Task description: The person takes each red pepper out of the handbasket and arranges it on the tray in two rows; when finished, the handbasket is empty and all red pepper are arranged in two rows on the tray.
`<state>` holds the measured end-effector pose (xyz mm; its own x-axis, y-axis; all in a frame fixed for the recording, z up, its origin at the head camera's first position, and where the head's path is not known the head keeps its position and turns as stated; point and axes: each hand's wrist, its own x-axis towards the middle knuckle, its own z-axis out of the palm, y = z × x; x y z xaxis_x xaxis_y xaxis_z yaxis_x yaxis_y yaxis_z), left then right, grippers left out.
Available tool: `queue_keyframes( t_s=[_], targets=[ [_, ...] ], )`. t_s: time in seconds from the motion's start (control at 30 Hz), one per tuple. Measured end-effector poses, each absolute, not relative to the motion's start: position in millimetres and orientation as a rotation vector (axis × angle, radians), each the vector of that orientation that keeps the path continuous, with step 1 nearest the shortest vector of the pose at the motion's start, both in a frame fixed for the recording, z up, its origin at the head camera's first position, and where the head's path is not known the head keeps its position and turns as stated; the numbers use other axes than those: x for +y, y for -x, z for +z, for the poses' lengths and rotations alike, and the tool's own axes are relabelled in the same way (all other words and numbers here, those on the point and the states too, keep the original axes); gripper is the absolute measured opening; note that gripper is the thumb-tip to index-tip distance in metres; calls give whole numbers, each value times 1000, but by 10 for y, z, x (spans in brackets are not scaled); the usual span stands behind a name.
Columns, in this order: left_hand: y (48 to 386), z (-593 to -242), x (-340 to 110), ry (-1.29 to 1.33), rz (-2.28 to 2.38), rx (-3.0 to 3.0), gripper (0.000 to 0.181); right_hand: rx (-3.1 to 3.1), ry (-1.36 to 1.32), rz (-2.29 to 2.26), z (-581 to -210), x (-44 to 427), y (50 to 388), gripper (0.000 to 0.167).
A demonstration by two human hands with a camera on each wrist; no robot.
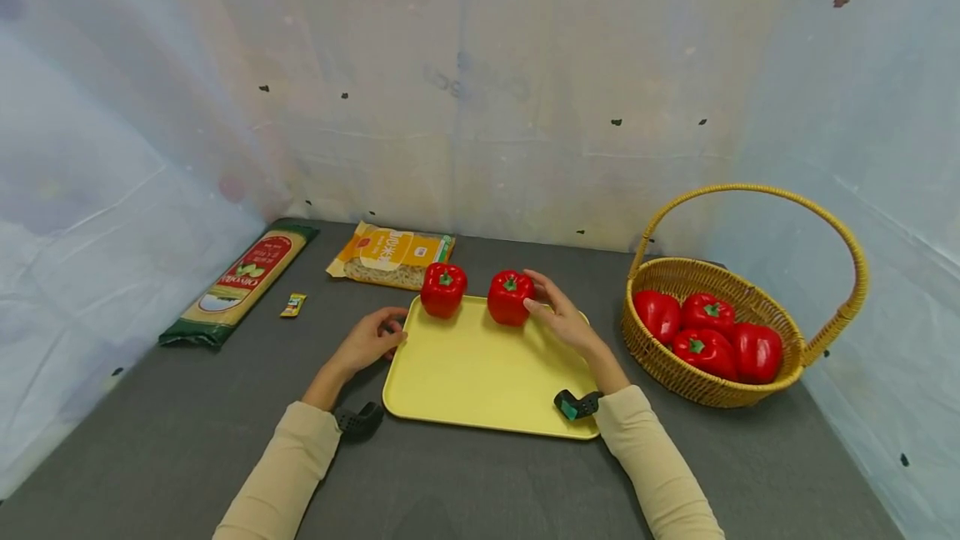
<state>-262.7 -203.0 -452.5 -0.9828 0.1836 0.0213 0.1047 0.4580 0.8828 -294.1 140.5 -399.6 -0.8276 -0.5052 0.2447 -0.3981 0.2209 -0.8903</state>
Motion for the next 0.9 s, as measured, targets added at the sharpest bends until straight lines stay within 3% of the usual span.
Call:
queue_keyframes(
  t_s=[0.2,0.9],
  targets=[
    [2634,-4524,-2031,-248,1563,2616,43,2322,836,-1741,-4006,1385,2945,67],
    [2625,-4508,-2009,-225,1581,2625,42,2464,843,-1675,-3986,1344,2905,65]
  ],
)
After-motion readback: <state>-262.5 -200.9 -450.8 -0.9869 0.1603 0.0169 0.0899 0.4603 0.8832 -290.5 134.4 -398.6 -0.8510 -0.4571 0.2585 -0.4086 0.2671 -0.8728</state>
